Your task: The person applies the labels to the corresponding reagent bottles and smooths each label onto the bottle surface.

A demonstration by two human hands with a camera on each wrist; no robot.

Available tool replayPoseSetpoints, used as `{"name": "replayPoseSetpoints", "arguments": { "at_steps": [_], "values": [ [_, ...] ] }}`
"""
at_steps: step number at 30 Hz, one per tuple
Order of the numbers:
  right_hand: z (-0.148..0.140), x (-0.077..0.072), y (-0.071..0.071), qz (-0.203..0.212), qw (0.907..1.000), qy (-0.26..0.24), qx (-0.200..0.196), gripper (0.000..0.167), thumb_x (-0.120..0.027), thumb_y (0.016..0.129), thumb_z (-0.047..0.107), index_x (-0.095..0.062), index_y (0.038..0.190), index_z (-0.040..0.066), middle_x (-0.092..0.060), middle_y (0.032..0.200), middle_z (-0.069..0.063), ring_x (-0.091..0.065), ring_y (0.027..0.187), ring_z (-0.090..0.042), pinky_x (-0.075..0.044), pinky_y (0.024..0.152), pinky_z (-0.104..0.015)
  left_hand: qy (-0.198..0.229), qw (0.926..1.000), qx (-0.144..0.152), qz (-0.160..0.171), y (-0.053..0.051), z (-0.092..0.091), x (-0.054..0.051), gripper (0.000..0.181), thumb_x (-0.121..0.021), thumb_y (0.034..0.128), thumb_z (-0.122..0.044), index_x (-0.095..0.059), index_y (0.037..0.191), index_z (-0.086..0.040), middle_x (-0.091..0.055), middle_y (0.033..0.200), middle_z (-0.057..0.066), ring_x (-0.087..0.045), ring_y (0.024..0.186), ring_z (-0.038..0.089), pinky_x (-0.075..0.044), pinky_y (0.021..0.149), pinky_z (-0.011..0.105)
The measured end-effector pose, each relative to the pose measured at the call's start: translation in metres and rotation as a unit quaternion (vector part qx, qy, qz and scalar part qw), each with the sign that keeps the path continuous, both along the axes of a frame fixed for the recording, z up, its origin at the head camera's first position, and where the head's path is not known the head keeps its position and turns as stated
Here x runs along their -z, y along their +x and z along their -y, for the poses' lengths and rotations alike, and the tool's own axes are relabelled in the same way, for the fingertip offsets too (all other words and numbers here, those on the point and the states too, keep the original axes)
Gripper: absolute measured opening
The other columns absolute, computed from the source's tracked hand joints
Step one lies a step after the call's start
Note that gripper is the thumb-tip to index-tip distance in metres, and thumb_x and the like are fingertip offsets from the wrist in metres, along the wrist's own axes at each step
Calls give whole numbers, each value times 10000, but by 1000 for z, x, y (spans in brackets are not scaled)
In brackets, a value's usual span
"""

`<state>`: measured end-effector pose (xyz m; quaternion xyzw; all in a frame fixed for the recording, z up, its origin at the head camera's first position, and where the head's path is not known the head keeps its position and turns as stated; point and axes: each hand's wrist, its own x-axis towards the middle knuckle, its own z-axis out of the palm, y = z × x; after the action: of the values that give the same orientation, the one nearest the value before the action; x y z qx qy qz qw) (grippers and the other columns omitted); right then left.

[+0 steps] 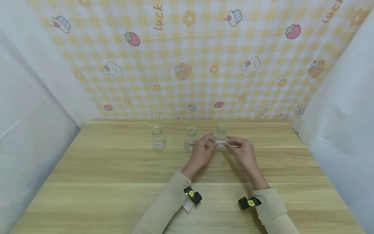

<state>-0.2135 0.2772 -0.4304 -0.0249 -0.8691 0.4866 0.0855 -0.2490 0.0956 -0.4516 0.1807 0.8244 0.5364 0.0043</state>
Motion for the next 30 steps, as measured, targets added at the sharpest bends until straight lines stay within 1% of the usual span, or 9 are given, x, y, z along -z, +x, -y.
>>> {"name": "replayPoseSetpoints", "arguments": {
  "at_steps": [4, 6, 10, 16, 20, 27, 30],
  "values": [
    [1, 1, -1, -26, 10000, -35, -41, 220, -751, 971, 174, -772, 1061, -25, -679, 1334, -164, -700, 1108, -384, -584, 906, -518, -18, 10000, 29, -78, -1, 2, 0, 80, -671, 1025, -167, -648, 989, -99, -546, 1513, 134, -711, 950, 274, -587, 837, 335],
    [3, 2, -2, -48, 9999, -84, -95, 222, -756, 967, 171, -772, 1064, -28, -681, 1330, -163, -703, 1101, -383, -586, 903, -516, 9, 9999, 2, -145, -1, 5, 0, 81, -673, 1022, -157, -647, 985, -89, -561, 1497, 143, -715, 957, 293, -592, 841, 350],
    [6, 4, -5, -81, 9996, -158, -202, 227, -763, 961, 181, -776, 1062, -21, -682, 1327, -165, -705, 1097, -379, -594, 889, -504, 93, 9998, -66, -156, -2, 9, 0, 78, -679, 1014, -138, -645, 977, -79, -581, 1473, 152, -712, 966, 308, -595, 850, 366],
    [5, 6, -4, -132, 9998, -86, -88, 209, -770, 955, 177, -783, 1038, -14, -694, 1306, -170, -713, 1071, -376, -601, 862, -501, 99, 9997, 0, -209, -2, 7, 3, 82, -679, 1014, -138, -647, 980, -71, -587, 1463, 164, -706, 1001, 306, -592, 854, 342],
    [3, 6, -3, -156, 9998, -57, -99, 211, -765, 959, 177, -782, 1038, -18, -698, 1300, -166, -693, 1118, -370, -594, 879, -497, 76, 9997, -4, -250, -1, 5, 5, 77, -678, 1014, -137, -643, 981, -76, -590, 1458, 166, -706, 997, 308, -592, 848, 335],
    [0, 4, -2, -214, 9997, 82, -86, 204, -751, 966, 147, -777, 1042, -40, -700, 1294, -175, -661, 1175, -372, -588, 897, -474, 115, 9993, 68, -363, -2, 0, 6, 76, -673, 1014, -118, -644, 982, -56, -586, 1451, 195, -703, 1033, 324, -589, 878, 338],
    [-2, 5, -2, -261, 9996, 102, -93, 201, -754, 963, 137, -776, 1042, -47, -700, 1289, -185, -651, 1187, -379, -583, 907, -481, 120, 9990, 62, -418, -2, -1, 7, 79, -676, 1012, -115, -643, 978, -51, -591, 1440, 205, -709, 1006, 321, -591, 875, 342]
  ]
}}
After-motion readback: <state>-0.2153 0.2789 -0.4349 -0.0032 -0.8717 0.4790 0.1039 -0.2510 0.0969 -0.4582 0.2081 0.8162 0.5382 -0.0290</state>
